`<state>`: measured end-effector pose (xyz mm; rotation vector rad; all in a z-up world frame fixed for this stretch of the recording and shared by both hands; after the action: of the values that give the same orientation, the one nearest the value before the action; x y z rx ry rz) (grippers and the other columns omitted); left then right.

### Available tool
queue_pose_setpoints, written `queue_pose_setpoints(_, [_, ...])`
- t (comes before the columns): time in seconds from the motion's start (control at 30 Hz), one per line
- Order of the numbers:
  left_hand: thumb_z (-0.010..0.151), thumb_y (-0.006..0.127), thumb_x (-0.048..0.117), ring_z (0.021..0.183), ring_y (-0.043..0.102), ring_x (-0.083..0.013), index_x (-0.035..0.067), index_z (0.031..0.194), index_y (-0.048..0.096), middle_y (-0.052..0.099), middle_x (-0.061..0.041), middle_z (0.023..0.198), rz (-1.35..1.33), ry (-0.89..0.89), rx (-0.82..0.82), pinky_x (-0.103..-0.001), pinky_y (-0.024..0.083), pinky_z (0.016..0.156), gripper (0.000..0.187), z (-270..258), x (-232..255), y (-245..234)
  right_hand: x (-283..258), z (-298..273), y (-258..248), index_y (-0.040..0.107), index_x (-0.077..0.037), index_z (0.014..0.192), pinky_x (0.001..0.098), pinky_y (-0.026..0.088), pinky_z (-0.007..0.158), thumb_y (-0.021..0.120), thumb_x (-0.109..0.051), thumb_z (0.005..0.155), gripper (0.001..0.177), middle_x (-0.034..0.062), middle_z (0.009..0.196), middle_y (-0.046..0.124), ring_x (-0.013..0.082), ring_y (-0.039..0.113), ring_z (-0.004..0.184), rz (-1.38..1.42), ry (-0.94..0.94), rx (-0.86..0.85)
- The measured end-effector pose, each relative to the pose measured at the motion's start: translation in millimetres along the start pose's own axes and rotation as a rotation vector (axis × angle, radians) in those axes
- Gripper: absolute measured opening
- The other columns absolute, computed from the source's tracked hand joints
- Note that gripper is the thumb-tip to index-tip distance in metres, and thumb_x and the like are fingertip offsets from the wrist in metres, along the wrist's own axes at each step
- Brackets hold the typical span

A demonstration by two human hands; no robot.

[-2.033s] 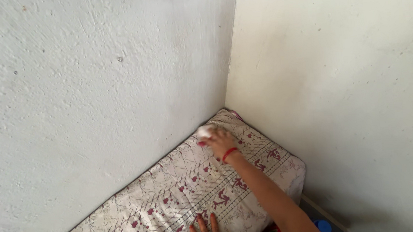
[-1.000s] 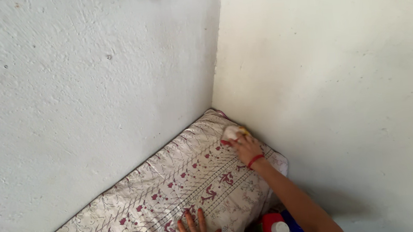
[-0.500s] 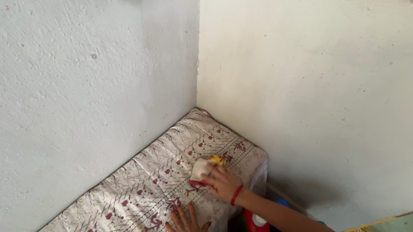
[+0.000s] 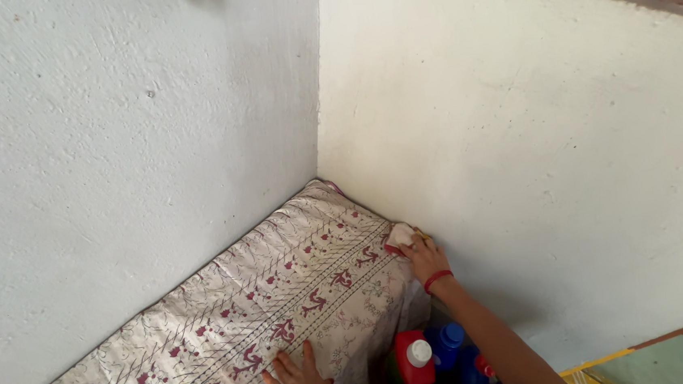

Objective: The person sits on the floor and moves several plastic bottles of cleaning and personal care products from a low bench to the floor, then wipes the bench surface with a cloth. The person also wipes the exterior of a large blue bottle before placing it back among the others.

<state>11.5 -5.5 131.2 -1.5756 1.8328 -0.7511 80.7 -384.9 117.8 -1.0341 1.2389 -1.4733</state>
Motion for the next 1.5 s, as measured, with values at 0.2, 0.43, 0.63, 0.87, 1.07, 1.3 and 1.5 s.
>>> queue_pose_setpoints(0.2, [0.098, 0.062, 0.059, 0.160, 0.003, -0.0362, 0.040, 0.165, -0.002, -0.002, -0.016, 0.174, -0.008, 0.095, 0.011, -0.062, 0.001, 0.123, 0.095, 0, 4, 9, -92, -39, -18, 0.066, -0.022, 0.137, 0.0545, 0.043, 0.111, 0.064, -0.012, 0.087, 0.051, 0.0078, 0.134, 0.062, 0.0291, 0.053, 0.137, -0.031, -0.394, 0.306])
queue_pose_setpoints(0.43, [0.104, 0.047, 0.034, 0.159, 0.012, -0.0364, 0.041, 0.165, 0.008, 0.006, -0.015, 0.173, 0.002, 0.184, 0.032, -0.065, 0.005, 0.123, 0.072, 8, 13, 32, -155, -107, -6, 0.065, -0.018, 0.134, 0.0549, 0.044, 0.101, 0.068, -0.011, 0.087, 0.048, 0.0186, 0.149, 0.050, 0.0383, 0.052, 0.127, 0.096, -0.556, 0.102])
queue_pose_setpoints(0.63, [0.103, 0.051, 0.036, 0.158, 0.014, -0.0394, 0.040, 0.166, 0.007, 0.004, -0.016, 0.174, 0.002, 0.178, -0.046, -0.067, 0.003, 0.122, 0.077, -3, 5, 26, -68, -55, 2, 0.066, -0.025, 0.133, 0.0546, 0.044, 0.101, 0.063, -0.013, 0.091, 0.044, 0.0162, 0.148, 0.048, 0.0378, 0.052, 0.126, -0.057, -0.316, 0.086])
queue_pose_setpoints(0.87, [0.101, 0.056, 0.035, 0.160, 0.008, -0.0371, 0.037, 0.167, 0.003, -0.002, -0.015, 0.175, 0.063, 0.162, -0.107, -0.067, 0.005, 0.121, 0.084, -6, 2, 26, -42, -56, -27, 0.069, -0.020, 0.125, 0.0534, 0.046, 0.098, 0.064, -0.010, 0.086, 0.041, 0.0143, 0.142, 0.053, 0.0389, 0.052, 0.126, 0.117, -0.147, 0.163])
queue_pose_setpoints(1.07, [0.102, 0.052, 0.044, 0.161, 0.007, -0.0366, 0.033, 0.167, 0.000, -0.003, -0.009, 0.175, 0.038, 0.216, -0.067, -0.069, 0.005, 0.122, 0.084, -11, 3, 38, -164, -110, -66, 0.070, -0.012, 0.122, 0.0539, 0.047, 0.105, 0.063, -0.008, 0.083, 0.040, 0.0140, 0.131, 0.061, 0.0365, 0.055, 0.125, 0.291, -0.545, 0.392])
queue_pose_setpoints(1.3, [0.102, 0.052, 0.045, 0.160, 0.008, -0.0390, 0.033, 0.167, -0.001, -0.003, -0.014, 0.175, 0.092, 0.191, -0.189, -0.065, 0.005, 0.123, 0.085, -22, -4, 39, -191, -128, -38, 0.071, -0.022, 0.127, 0.0558, 0.042, 0.099, 0.064, -0.009, 0.081, 0.049, 0.0162, 0.144, 0.050, 0.0349, 0.050, 0.129, 0.064, -0.625, 0.132])
queue_pose_setpoints(1.5, [0.102, 0.054, 0.044, 0.159, 0.010, -0.0399, 0.033, 0.168, -0.001, -0.003, -0.018, 0.174, 0.081, 0.174, -0.164, -0.063, 0.005, 0.124, 0.087, -18, -12, 43, -87, -97, -10, 0.071, -0.024, 0.128, 0.0503, 0.043, 0.100, 0.059, -0.010, 0.092, 0.041, 0.0121, 0.148, 0.049, 0.0324, 0.051, 0.128, 0.034, -0.336, 0.056])
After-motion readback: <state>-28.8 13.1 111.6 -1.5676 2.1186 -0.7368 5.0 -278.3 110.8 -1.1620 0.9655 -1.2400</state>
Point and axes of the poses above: each hand's wrist, its own z-axis towards the middle knuckle, its own y-axis out of the palm, x = y × z, the point moved 5 cm from there along z, towards the middle knuckle
